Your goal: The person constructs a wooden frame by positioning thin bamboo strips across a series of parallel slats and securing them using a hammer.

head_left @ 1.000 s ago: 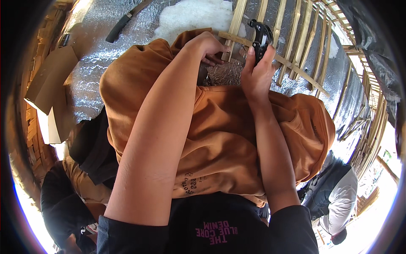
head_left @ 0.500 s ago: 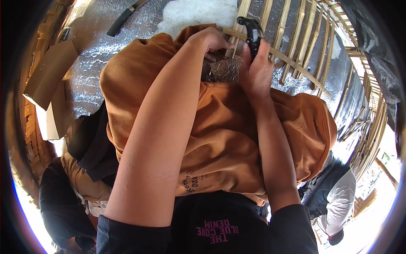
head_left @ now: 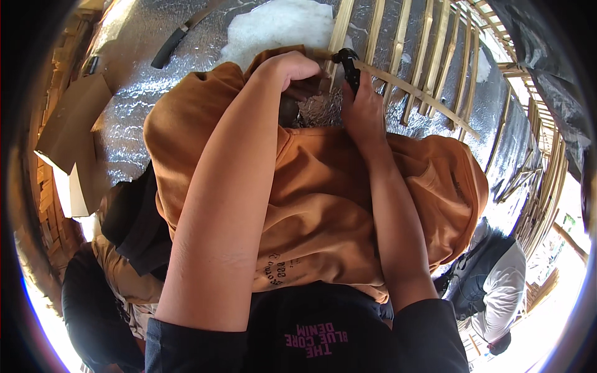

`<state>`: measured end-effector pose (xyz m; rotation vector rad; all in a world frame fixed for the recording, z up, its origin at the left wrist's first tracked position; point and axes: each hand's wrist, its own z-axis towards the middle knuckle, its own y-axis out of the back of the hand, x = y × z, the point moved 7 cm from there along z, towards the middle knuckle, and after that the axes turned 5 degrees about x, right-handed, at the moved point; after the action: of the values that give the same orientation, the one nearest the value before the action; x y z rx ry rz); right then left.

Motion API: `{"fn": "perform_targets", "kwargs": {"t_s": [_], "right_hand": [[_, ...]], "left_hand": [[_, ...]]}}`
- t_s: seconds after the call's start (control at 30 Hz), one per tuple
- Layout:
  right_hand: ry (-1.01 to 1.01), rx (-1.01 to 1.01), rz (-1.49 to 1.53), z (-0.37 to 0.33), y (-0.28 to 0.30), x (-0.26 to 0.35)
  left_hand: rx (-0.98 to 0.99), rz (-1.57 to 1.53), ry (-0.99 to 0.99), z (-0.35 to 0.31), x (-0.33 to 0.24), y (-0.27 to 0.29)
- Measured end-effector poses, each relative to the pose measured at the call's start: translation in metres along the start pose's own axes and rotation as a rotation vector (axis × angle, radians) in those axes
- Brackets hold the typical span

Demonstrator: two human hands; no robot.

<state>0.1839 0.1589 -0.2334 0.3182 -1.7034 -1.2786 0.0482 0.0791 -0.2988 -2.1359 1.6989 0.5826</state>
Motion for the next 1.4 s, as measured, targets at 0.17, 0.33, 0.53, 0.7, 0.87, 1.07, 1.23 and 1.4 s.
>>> {"fn": "perform_targets", "kwargs": {"t_s": [0.17,0.33,0.53,0.7,0.87,1.07,1.23,1.4], "right_hand": [[-0.153,-0.066,0.357,0.015,0.028,-0.003],[-0.281,-0.140,1.020,0.010,0.085,-0.018],[-0.340,-0.330,1.298,0.004,0.138,-0.041],[-0.410,-0.349,1.391,0.002,0.134,-0.054],[-0.379,-0.312,1.410,0.003,0.130,-0.047],[-0.388,-0.335,1.409,-0.001,0.131,-0.048],[-0.396,-0.332,1.423,-0.001,0.129,-0.048],[-0.390,-0.311,1.412,0.000,0.127,-0.043]], "left_hand": [[0.052,-0.214,-0.057,-0.001,0.000,0.001],[0.029,-0.307,-0.072,0.000,-0.007,0.000],[0.007,-0.507,-0.132,0.007,-0.012,0.005],[-0.034,-0.522,-0.157,-0.004,-0.021,0.003],[0.034,-0.514,-0.213,-0.004,-0.023,0.005],[0.017,-0.496,-0.222,-0.003,-0.025,0.005],[-0.009,-0.485,-0.240,-0.007,-0.025,0.005],[-0.066,-0.370,-0.290,-0.014,-0.031,0.006]]}}
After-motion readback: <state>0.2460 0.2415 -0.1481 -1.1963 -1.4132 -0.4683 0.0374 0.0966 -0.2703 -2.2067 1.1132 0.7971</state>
